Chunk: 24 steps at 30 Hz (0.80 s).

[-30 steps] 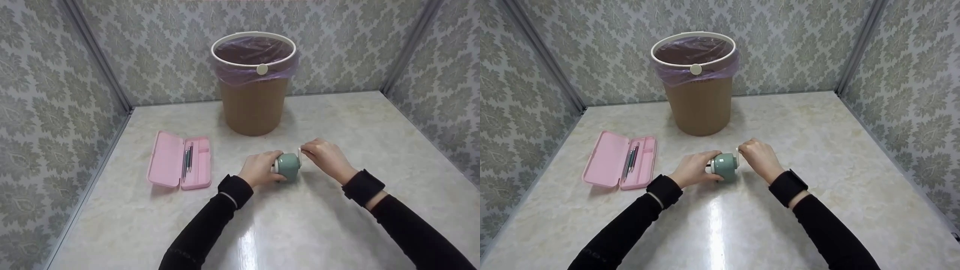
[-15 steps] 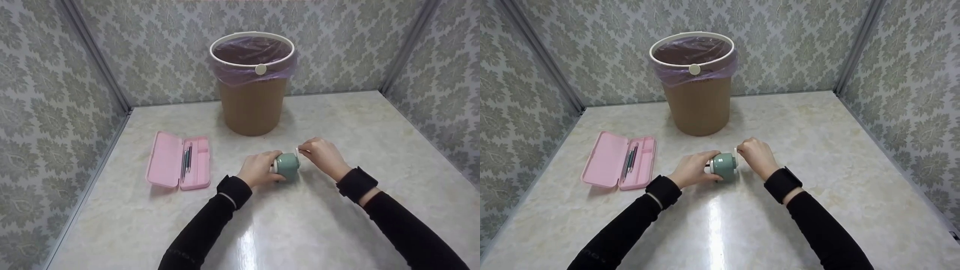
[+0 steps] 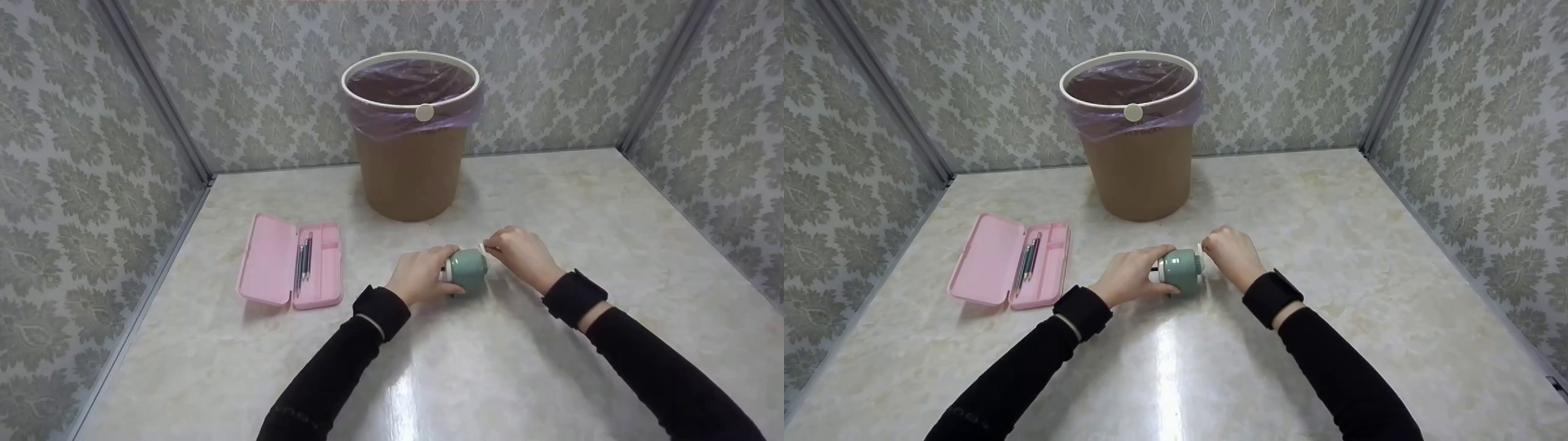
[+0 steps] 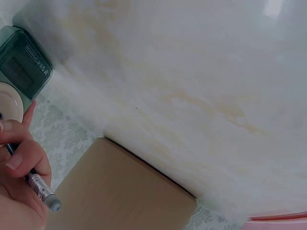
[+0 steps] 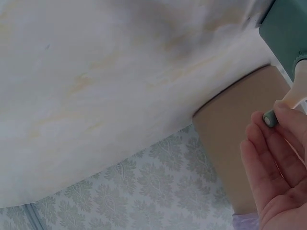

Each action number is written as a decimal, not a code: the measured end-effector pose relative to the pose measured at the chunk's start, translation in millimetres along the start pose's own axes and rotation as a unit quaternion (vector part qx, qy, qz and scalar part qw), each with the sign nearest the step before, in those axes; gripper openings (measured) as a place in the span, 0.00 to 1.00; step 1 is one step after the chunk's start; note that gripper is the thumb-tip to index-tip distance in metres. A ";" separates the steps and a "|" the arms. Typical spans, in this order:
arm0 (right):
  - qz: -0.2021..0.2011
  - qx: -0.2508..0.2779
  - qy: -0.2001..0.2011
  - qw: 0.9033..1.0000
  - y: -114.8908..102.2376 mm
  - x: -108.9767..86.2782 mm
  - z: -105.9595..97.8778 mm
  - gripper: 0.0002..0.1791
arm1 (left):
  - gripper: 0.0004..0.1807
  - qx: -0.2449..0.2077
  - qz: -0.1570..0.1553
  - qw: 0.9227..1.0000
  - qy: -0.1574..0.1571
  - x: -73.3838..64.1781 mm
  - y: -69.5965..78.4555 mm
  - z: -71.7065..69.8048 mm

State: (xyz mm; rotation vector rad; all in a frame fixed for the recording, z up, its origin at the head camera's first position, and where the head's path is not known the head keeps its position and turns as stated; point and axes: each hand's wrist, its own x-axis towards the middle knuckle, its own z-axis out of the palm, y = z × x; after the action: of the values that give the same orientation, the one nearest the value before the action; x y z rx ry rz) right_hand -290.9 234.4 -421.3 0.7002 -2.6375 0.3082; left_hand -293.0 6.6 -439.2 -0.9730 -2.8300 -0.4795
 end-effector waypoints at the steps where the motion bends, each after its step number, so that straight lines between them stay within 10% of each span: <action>1: 0.000 0.000 -0.002 1.000 0.3 -0.3 0.8 0.04 | 0.38 0.002 0.001 1.000 0.000 0.0 0.0 0.3; 24: 0.019 0.012 -0.073 0.997 -0.6 -24.7 18.8 0.04 | 0.39 0.001 -0.007 1.000 0.003 -1.3 2.9 0.3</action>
State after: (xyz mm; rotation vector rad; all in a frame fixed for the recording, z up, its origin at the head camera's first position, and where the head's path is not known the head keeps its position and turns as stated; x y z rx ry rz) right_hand -276.7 238.8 -448.6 0.7051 -2.7922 0.3096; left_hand -290.2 8.2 -439.0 -0.9506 -2.8322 -0.4802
